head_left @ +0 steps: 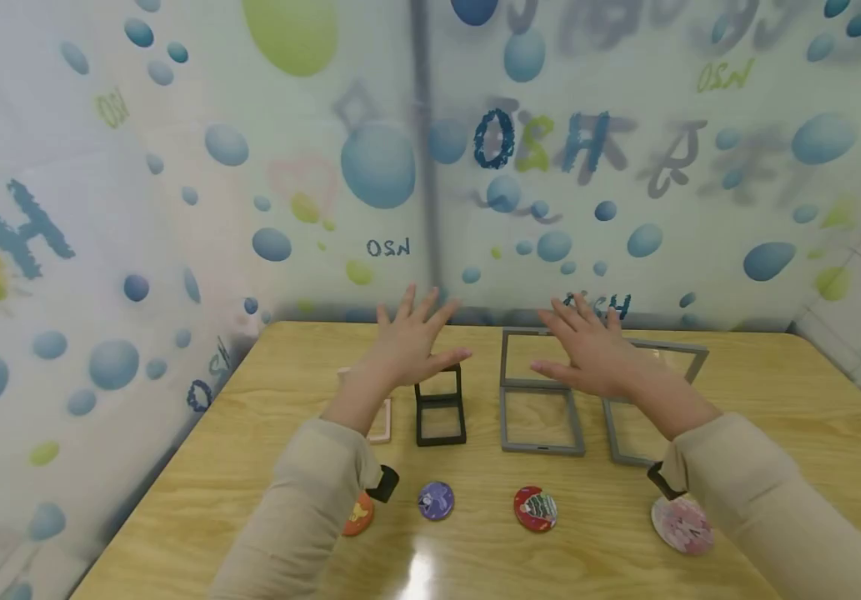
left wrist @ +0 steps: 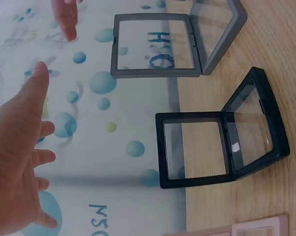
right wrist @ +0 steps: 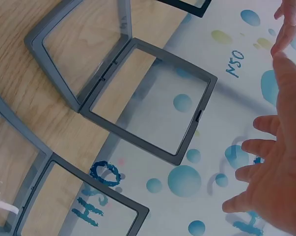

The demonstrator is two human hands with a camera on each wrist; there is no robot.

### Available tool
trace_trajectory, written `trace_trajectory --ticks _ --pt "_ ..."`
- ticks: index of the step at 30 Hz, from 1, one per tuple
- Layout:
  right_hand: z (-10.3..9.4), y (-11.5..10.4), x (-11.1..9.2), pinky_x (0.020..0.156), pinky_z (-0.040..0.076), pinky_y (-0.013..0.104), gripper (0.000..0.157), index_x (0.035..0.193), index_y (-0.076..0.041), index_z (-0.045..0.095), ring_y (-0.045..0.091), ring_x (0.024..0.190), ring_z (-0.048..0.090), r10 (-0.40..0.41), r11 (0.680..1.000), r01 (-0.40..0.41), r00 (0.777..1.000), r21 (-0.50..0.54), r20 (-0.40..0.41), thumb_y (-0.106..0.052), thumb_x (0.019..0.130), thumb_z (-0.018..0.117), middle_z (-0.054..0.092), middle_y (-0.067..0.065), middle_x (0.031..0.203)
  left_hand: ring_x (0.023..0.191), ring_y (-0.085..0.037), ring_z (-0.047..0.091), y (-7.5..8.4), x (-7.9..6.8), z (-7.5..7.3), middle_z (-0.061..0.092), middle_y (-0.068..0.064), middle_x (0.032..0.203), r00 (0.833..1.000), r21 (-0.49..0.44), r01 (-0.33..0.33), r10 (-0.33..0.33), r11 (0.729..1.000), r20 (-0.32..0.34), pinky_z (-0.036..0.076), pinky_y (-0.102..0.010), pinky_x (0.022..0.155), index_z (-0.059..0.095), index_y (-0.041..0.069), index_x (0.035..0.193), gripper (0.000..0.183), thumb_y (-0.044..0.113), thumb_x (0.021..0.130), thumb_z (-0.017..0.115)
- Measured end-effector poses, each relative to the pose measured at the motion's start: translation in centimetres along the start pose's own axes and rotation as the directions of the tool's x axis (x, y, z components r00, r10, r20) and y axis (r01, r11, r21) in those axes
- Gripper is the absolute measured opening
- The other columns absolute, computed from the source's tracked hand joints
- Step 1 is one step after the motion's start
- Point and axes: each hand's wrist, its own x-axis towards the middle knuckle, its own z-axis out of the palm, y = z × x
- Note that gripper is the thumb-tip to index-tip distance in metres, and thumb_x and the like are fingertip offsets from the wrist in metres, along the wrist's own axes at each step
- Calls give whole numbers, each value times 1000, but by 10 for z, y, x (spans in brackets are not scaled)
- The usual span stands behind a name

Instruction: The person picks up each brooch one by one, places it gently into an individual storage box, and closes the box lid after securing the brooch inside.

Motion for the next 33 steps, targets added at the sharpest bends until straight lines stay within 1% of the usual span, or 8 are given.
trace_trajectory --ticks 5,10,15,17,20,26,29,33 --pt "2 -7 -1 96 12 67 71 139 -3 29 43 132 11 -34 999 33 999 -30 -42 -49 89 48 21 22 144 136 -32 0 -10 -8 0 13 -7 150 999 -6 6 -7 1000 -49 10 -64 100 24 23 143 70 61 86 41" --pt "10 -17 1 92 31 61 58 128 0 46 42 121 35 -93 994 86 989 -68 -112 -41 87 55 41 23 131 130 -35 22 -23 -25 2 31 -12 141 987 -2 0 0 1000 -159 27 -61 95 43 16 134 60 52 86 49" --pt "18 -35 3 75 47 44 43 107 1 60 32 93 52 -156 986 143 969 -81 -192 -35 83 63 56 15 102 104 -31 45 -36 -49 5 49 -15 114 965 -26 -10 3 1000 -262 41 -48 84 58 5 113 46 41 84 61" --pt "20 -44 4 65 47 36 36 98 -1 62 24 78 53 -176 983 163 962 -80 -208 -33 81 65 56 10 89 89 -27 50 -42 -59 6 52 -13 102 965 -62 -5 -11 998 -261 45 -41 75 61 3 104 40 36 82 64" --pt "25 -62 6 57 44 28 27 89 -3 63 15 64 48 -207 978 201 956 -51 -208 -28 80 68 53 4 78 72 -19 52 -51 -75 6 55 -8 86 977 -117 11 -36 993 -211 45 -33 63 61 3 91 31 31 80 68" --pt "36 -99 11 57 46 28 21 87 -4 62 14 64 51 -194 974 203 977 101 -91 -23 80 67 57 4 79 57 -11 47 -72 -102 19 54 0 67 996 -289 86 -86 953 13 41 -27 52 58 7 76 21 24 78 70" --pt "44 -117 14 61 47 30 20 87 -3 62 14 67 54 -195 964 199 980 179 -38 -21 81 67 60 6 81 53 -11 48 -77 -117 30 53 0 64 983 -393 165 -121 904 136 42 -26 48 56 7 74 21 21 76 72" --pt "57 -137 17 54 44 27 17 83 -2 60 11 54 47 -202 938 188 979 292 20 -17 79 67 57 3 67 50 -15 51 -78 -135 44 52 -4 62 942 -487 302 -178 820 284 46 -28 45 54 5 75 23 17 74 74"
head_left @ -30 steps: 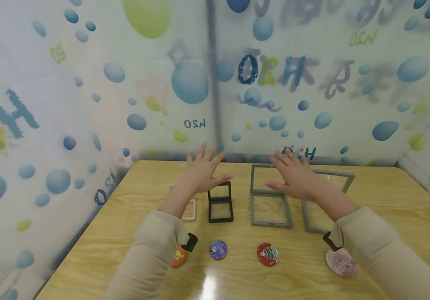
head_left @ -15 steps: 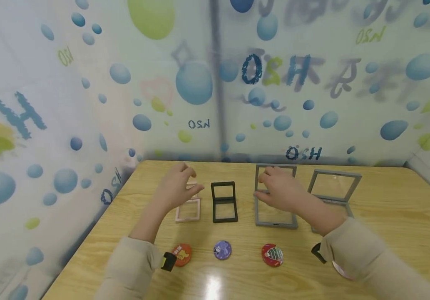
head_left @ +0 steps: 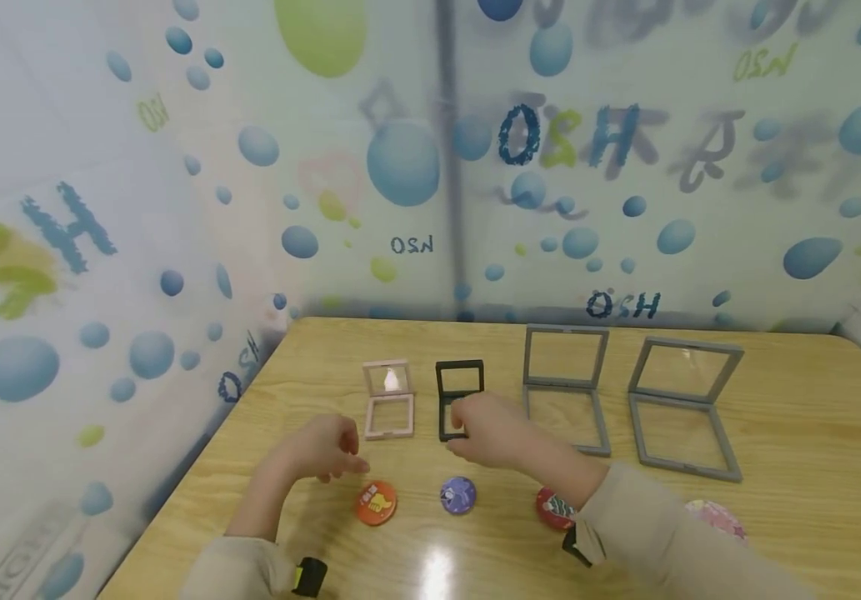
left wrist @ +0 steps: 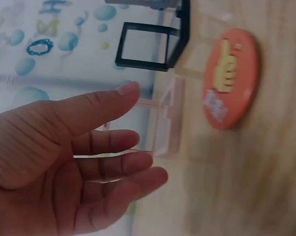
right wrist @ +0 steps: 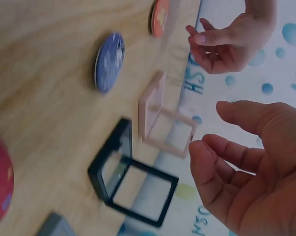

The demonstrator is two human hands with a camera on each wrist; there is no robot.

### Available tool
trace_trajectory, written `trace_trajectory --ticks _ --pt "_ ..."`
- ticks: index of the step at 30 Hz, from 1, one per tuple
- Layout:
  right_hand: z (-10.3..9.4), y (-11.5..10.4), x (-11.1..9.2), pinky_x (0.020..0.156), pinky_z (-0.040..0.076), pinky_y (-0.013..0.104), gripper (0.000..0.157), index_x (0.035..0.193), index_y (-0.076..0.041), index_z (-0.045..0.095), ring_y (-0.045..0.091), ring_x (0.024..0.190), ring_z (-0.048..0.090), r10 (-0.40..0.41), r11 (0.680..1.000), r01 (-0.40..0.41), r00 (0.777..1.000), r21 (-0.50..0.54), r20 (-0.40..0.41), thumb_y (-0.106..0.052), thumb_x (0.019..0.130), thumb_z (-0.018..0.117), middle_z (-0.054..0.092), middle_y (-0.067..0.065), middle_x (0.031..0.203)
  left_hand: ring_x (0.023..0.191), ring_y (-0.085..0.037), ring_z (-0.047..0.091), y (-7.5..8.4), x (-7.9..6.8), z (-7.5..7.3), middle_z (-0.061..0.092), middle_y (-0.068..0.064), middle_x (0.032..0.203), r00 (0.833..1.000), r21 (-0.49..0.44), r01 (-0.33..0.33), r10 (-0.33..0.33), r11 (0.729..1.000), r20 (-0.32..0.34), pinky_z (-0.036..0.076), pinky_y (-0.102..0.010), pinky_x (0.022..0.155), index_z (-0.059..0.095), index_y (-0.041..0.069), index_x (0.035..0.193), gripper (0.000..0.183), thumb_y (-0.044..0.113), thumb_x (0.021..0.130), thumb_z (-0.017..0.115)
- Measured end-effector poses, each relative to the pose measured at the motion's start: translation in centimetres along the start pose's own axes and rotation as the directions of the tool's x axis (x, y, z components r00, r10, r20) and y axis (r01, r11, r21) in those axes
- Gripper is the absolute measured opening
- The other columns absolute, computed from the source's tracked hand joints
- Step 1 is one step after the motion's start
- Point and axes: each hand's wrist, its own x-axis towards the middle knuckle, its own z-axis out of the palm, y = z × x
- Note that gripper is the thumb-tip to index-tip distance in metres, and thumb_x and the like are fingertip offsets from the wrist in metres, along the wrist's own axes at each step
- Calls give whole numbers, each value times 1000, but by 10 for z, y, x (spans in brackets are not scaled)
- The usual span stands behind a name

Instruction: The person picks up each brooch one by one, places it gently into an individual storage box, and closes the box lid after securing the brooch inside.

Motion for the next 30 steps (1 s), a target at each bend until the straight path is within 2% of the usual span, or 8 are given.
trace_trajectory --ticks 3,10,15,17,22,26,30 --pt "13 -8 4 49 38 24 16 77 -3 58 9 48 41 21 994 -25 999 102 41 -15 78 68 50 0 60 50 -16 52 -5 -6 9 52 -5 61 998 -37 44 -43 998 50 47 -28 45 53 5 72 23 14 72 74" --pt "43 -27 11 40 38 16 25 60 -7 50 4 39 43 74 950 -106 990 295 119 -10 77 69 48 -2 51 44 -12 51 -11 -10 21 51 -2 57 995 -33 46 -43 998 89 44 -26 42 53 6 66 25 15 70 76" --pt "61 -36 14 36 30 15 41 47 -12 40 2 31 33 113 942 -144 987 302 118 -10 75 70 34 -8 38 44 -11 50 -13 -11 27 51 -1 58 994 -57 60 -54 997 97 43 -25 40 52 6 69 28 16 67 78" --pt "66 -38 15 34 23 15 47 43 -14 34 2 29 28 134 941 -162 985 297 113 -9 74 70 28 -10 35 44 -11 50 -13 -11 29 52 -1 59 994 -49 55 -51 997 95 42 -24 40 52 7 71 29 16 67 78" --pt "76 -42 16 33 14 14 51 42 -16 28 1 29 21 152 933 -185 980 309 126 -8 72 68 22 -11 35 45 -11 50 -12 -10 31 52 -1 60 995 -45 51 -47 998 91 43 -25 41 52 6 70 27 13 66 78" --pt "82 -46 17 36 16 15 45 46 -16 30 3 36 21 142 938 -179 980 298 142 -7 70 67 22 -11 40 45 -11 49 -10 -10 33 52 -1 59 995 -39 66 -63 997 82 43 -25 42 52 6 67 27 9 65 78" --pt "85 -50 17 37 20 16 42 47 -15 33 5 37 26 168 920 -207 975 332 143 -7 70 68 26 -9 41 45 -11 49 -8 -10 34 52 0 57 995 -35 64 -61 997 75 42 -24 42 52 6 64 26 6 64 78"
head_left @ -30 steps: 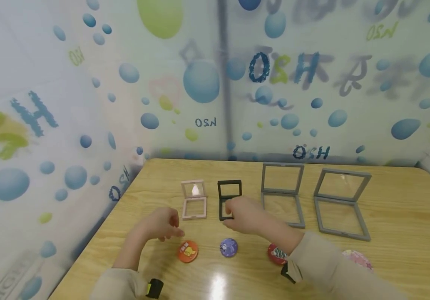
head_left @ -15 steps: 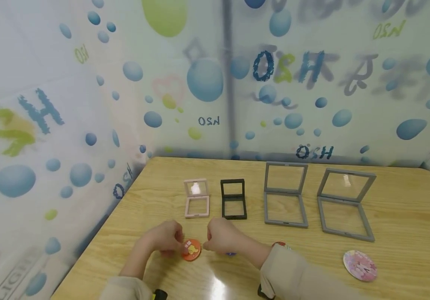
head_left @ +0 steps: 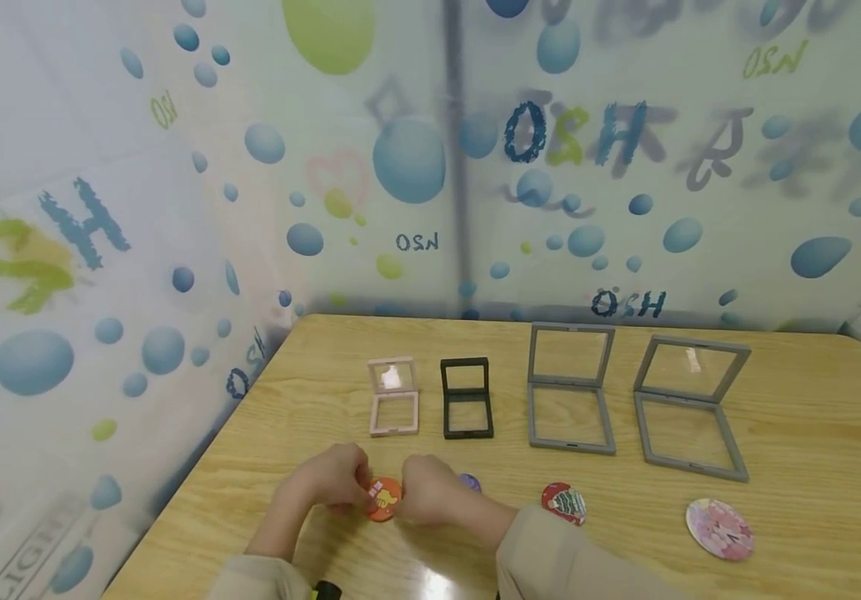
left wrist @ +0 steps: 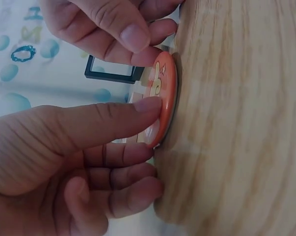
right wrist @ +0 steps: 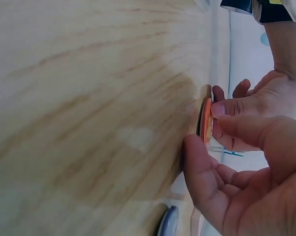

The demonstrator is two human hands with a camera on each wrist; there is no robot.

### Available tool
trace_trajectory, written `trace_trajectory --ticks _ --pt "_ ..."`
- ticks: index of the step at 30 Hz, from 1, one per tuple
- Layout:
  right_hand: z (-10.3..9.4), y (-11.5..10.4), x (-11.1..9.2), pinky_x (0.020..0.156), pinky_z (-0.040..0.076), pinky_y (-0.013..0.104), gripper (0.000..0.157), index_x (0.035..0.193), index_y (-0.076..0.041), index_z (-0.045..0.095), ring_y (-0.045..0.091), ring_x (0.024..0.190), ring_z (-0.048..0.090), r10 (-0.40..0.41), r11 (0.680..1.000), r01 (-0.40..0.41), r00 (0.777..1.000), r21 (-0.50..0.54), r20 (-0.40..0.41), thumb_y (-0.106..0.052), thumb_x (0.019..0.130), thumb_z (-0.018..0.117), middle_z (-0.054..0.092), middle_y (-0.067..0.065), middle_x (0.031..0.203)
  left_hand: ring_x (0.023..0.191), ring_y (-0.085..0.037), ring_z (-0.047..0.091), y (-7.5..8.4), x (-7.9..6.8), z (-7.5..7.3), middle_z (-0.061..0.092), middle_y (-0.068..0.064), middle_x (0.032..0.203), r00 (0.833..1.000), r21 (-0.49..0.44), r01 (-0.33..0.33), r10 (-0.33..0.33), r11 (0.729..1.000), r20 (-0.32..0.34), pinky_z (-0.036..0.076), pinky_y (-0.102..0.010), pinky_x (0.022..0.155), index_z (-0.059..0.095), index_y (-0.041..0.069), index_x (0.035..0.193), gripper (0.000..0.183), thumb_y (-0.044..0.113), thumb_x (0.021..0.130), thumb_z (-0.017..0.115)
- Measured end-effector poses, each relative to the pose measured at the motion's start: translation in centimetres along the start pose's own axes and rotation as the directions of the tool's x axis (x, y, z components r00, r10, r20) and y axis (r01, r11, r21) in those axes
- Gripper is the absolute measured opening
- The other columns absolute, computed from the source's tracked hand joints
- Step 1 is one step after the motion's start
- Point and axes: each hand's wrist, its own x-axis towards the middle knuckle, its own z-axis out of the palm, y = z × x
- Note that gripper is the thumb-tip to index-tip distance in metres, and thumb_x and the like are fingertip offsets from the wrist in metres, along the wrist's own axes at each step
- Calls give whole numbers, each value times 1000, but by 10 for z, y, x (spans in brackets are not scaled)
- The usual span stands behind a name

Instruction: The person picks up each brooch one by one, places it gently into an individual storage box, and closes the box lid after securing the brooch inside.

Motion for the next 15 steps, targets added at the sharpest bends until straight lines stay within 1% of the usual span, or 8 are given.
trace_trajectory --ticks 6,10,15 --pt "2 -2 1 32 23 14 42 44 -12 37 4 28 33 61 992 -59 998 115 -10 -2 71 67 31 -8 34 44 -10 49 0 0 0 53 0 56 1000 -1 -13 13 1000 -4 42 -23 42 53 5 63 24 5 65 77" --pt "3 -1 2 31 24 13 39 43 -9 41 5 27 35 77 986 -76 997 148 0 0 73 65 34 -7 32 43 -8 47 -1 1 1 52 1 56 999 17 -34 35 999 -16 41 -22 42 55 6 62 23 5 65 77" --pt "4 -1 5 30 31 15 34 44 -4 47 7 27 39 104 980 -102 995 170 -4 1 72 65 39 -4 33 44 -8 49 -2 2 2 53 1 56 999 9 -43 43 999 -26 41 -23 42 55 5 63 22 5 65 77"
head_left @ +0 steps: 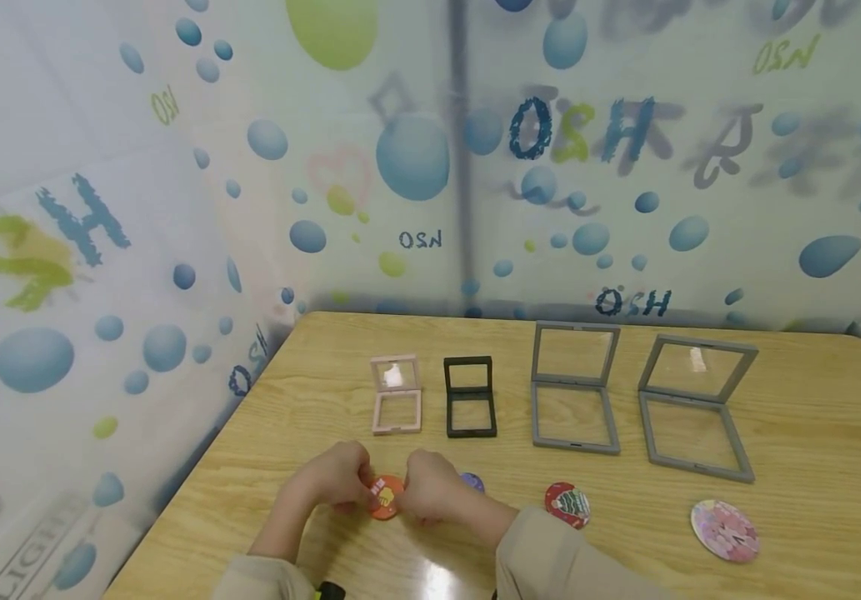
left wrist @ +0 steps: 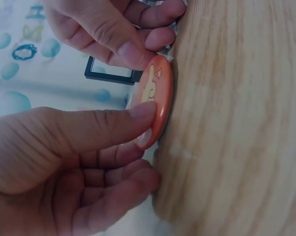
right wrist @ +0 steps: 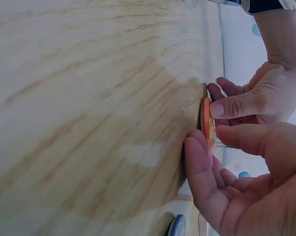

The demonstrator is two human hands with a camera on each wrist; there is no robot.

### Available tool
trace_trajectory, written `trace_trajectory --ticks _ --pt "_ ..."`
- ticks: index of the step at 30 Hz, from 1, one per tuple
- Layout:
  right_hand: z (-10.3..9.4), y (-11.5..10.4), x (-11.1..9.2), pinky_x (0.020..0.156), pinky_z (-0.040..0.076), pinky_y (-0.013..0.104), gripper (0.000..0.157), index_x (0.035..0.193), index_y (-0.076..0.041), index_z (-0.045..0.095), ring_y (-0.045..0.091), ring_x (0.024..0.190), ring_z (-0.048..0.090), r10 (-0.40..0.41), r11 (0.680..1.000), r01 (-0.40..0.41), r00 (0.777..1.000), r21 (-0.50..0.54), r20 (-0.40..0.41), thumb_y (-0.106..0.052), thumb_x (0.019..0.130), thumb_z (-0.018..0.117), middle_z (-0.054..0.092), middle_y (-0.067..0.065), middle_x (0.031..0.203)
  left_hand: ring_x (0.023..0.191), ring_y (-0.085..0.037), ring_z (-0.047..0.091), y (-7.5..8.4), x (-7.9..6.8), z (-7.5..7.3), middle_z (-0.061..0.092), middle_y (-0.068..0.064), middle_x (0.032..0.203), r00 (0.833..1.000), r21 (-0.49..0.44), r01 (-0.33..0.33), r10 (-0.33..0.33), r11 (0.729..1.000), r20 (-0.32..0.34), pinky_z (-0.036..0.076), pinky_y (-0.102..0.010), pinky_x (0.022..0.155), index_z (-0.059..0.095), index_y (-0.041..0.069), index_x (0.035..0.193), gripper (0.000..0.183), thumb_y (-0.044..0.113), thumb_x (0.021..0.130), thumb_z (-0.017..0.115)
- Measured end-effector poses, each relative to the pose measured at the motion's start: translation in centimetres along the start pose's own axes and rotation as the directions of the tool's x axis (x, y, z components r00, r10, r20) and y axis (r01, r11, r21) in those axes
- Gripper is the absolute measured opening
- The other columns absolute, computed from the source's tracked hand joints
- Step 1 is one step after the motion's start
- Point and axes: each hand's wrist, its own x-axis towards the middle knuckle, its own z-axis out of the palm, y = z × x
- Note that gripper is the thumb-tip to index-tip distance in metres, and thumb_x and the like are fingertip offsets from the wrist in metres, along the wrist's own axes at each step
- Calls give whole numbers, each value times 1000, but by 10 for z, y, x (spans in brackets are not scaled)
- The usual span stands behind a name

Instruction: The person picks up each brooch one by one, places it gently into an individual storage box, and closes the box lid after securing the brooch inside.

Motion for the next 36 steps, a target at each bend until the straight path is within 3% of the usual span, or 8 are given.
trace_trajectory --ticks 7,12,19,24,30,36 --pt "2 1 4 32 40 21 29 47 -1 50 11 29 44 30 999 -30 1000 18 -9 4 75 57 49 3 37 46 -13 54 -1 2 -1 55 -3 57 1000 -106 -20 18 994 -17 47 -27 43 55 2 68 19 2 69 74" --pt "1 -1 4 38 46 26 29 50 2 51 17 35 52 57 993 -58 998 102 4 4 80 54 55 12 44 47 -14 56 -2 4 -3 57 -4 57 998 -164 -46 39 985 -44 49 -29 44 55 -1 68 16 0 72 71" --pt "-3 -1 8 43 49 29 24 59 7 57 21 44 58 72 979 -73 997 191 9 3 82 53 57 12 50 54 -14 54 -6 8 -4 53 -4 64 994 -186 -72 56 980 -90 47 -28 47 52 1 75 12 1 78 64" --pt "-11 -2 15 47 51 31 23 63 9 57 20 45 58 99 955 -97 995 282 8 0 84 54 57 12 53 57 -15 54 -5 14 -7 51 -7 69 990 -278 -72 35 958 -137 49 -30 50 51 -1 80 11 2 80 62" --pt "-19 -1 25 50 52 32 20 72 11 59 19 47 59 139 917 -123 990 379 -15 -1 87 53 58 13 58 57 -15 57 1 22 -10 53 -9 72 971 -360 -62 -27 931 -237 52 -31 52 52 -4 83 13 0 79 63" --pt "-25 -1 38 49 52 29 17 77 10 60 15 44 58 195 894 -134 975 427 -102 -2 87 53 61 15 61 57 -16 60 9 31 -10 57 -11 71 937 -423 -22 -129 906 -325 53 -31 53 54 -4 83 11 0 79 64"
